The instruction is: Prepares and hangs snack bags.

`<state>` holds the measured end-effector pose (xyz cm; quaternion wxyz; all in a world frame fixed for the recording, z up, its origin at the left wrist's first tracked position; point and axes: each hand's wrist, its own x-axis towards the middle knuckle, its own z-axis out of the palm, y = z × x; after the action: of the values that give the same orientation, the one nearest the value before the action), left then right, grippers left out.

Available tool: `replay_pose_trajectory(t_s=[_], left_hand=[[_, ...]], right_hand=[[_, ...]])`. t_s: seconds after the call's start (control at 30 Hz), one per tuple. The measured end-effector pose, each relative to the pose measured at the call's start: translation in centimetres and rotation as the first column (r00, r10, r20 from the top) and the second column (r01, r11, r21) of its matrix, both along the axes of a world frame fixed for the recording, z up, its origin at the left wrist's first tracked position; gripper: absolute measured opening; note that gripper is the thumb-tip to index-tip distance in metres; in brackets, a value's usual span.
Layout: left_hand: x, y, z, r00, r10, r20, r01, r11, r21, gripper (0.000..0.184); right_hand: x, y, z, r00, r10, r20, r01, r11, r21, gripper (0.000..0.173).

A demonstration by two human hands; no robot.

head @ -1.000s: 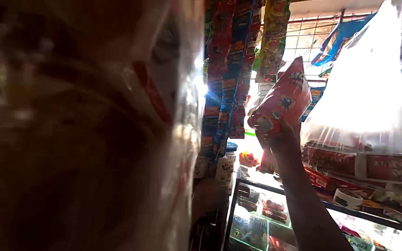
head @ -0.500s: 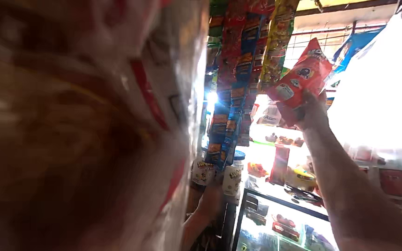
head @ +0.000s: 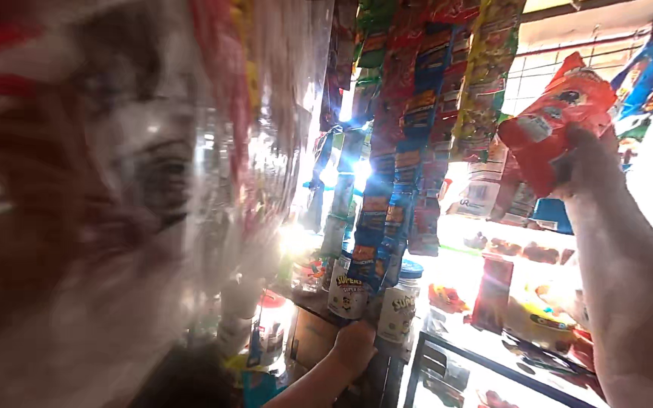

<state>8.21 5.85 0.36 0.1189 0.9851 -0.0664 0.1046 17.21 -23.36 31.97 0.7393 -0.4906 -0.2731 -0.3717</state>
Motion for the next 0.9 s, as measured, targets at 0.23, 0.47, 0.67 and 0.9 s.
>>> replay_pose_trajectory(t_s=[0.23,0.47,0.67,0.9], left_hand=[[0.3,0.1,0.5,0.999,-0.013,-0.035,0.015,0.998,0.056,0.034],[0.6,0.3,0.2,1.000,0.007,-0.009,-0.006,0.999,0.040,0.032],[0.7,-0.1,0.0,0.999,0.050,0.001,-0.050,0.999,0.021,0.032],[0.2,-0.1,-1.0,0.987,-0.027,0.161,0.014,0.997,0.082,0.029]], right_hand=[[1.9,-1.5,1.1,0.994,0.072,0.079,-0.071,0.997,-0.006,0.048],[3.8,-2.3,1.4,0.986,0.119,0.115,-0.114,0.992,-0.054,0.045],[3.7,-3.3,0.6,0.993,0.113,0.029,-0.112,0.992,-0.055,0.043],[2.3,-3.3,0.9,0.962,0.274,0.006,-0.274,0.961,0.023,0.032]])
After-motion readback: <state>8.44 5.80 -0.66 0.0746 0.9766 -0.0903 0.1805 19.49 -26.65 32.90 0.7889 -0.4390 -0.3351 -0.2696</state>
